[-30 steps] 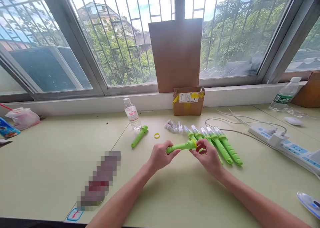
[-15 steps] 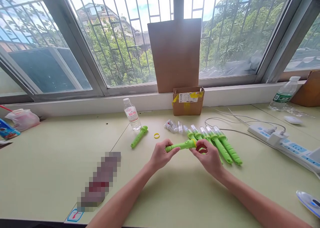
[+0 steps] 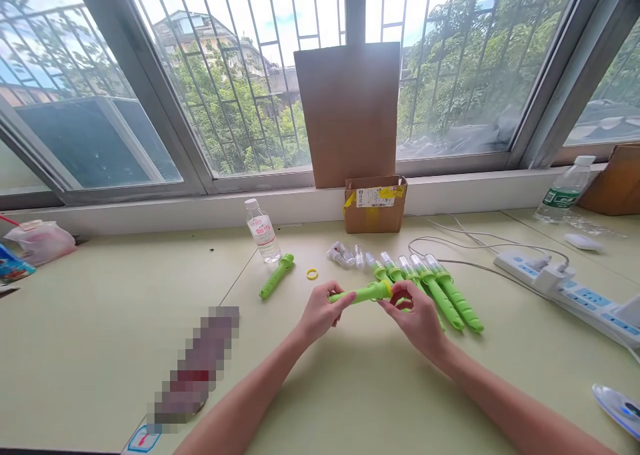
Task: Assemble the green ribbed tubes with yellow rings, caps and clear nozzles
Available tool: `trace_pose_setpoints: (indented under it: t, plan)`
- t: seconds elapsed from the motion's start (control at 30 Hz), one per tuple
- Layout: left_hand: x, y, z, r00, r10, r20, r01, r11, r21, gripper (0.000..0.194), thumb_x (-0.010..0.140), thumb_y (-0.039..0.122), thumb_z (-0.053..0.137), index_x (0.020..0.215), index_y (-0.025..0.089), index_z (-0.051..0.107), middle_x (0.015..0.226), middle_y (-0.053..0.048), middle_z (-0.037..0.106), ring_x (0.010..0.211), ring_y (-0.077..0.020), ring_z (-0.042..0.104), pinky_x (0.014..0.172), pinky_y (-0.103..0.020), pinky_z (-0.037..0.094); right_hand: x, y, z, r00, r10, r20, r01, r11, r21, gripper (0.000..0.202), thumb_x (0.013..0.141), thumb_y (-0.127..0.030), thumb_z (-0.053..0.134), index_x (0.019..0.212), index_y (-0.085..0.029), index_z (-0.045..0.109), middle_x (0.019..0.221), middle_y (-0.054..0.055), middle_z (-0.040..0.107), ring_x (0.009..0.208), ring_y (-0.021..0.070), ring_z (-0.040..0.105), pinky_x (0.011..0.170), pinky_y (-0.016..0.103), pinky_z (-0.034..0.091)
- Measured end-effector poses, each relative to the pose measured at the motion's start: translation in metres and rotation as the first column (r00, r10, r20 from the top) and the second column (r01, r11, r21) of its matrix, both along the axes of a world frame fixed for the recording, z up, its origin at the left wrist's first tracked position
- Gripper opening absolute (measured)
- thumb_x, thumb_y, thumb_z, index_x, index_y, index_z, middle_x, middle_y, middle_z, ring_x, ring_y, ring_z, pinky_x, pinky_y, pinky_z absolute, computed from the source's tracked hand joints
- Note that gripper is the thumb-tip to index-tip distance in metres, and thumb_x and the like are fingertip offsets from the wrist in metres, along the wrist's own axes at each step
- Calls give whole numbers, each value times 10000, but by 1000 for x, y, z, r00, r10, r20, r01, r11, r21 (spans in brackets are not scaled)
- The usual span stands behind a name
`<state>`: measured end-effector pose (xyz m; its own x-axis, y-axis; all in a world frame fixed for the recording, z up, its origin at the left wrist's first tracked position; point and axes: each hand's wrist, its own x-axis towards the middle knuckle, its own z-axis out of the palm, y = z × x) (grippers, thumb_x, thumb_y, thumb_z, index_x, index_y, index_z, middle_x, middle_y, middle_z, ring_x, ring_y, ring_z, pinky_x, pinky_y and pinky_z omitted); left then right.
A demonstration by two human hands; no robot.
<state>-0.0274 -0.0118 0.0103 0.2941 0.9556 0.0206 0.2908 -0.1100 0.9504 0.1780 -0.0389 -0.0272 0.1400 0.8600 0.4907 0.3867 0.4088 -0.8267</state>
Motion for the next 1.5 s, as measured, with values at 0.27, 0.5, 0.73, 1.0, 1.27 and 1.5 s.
trace_pose_setpoints:
  t: [0.27,0.5,0.73,1.0,1.27,1.5]
  plan:
    - [0,-1,0,993,-46,-105,57,992,112,383,662,470,719,747,189,472,515,79,492,433,-68,409,439,-185,310,2,-1,3,1000,-18,-20,19,999,43,255,771,-420,681,844,-198,577,755,31,638,616,167,630,552,317,576]
    - [1,-5,-1,991,-26,-129,60,963,263,306,737,423,666,738,179,480,504,83,450,454,-57,360,457,-189,274,4,-2,6,999,-22,-35,25,998,64,239,765,-391,693,848,-200,575,764,31,639,627,170,630,569,324,581]
    - [0,-3,2,997,-67,-39,68,997,43,376,697,481,696,757,182,477,491,71,479,388,-76,438,382,-187,329,3,-2,5,1000,11,-12,-10,999,36,269,769,-397,688,869,-202,531,736,18,626,620,167,634,546,306,575]
    - [-5,0,5,989,-143,26,145,982,-119,355,741,481,661,694,171,494,421,67,467,364,-65,402,408,-192,330,2,-2,2,999,37,-2,-37,998,58,278,764,-361,703,902,-200,522,764,10,605,600,140,600,544,297,568]
    - [-4,2,2,991,-135,8,135,984,-114,375,743,506,646,661,168,506,428,55,481,382,-76,423,422,-201,319,6,1,-3,998,54,28,-55,998,33,237,776,-349,689,881,-190,548,716,13,598,595,152,591,573,315,566]
    - [-5,2,4,991,-135,23,137,985,-107,365,740,491,658,665,164,516,424,57,476,385,-73,418,433,-202,318,5,0,-4,998,47,34,-48,998,31,221,773,-345,695,849,-191,556,689,9,599,581,153,597,575,315,567]
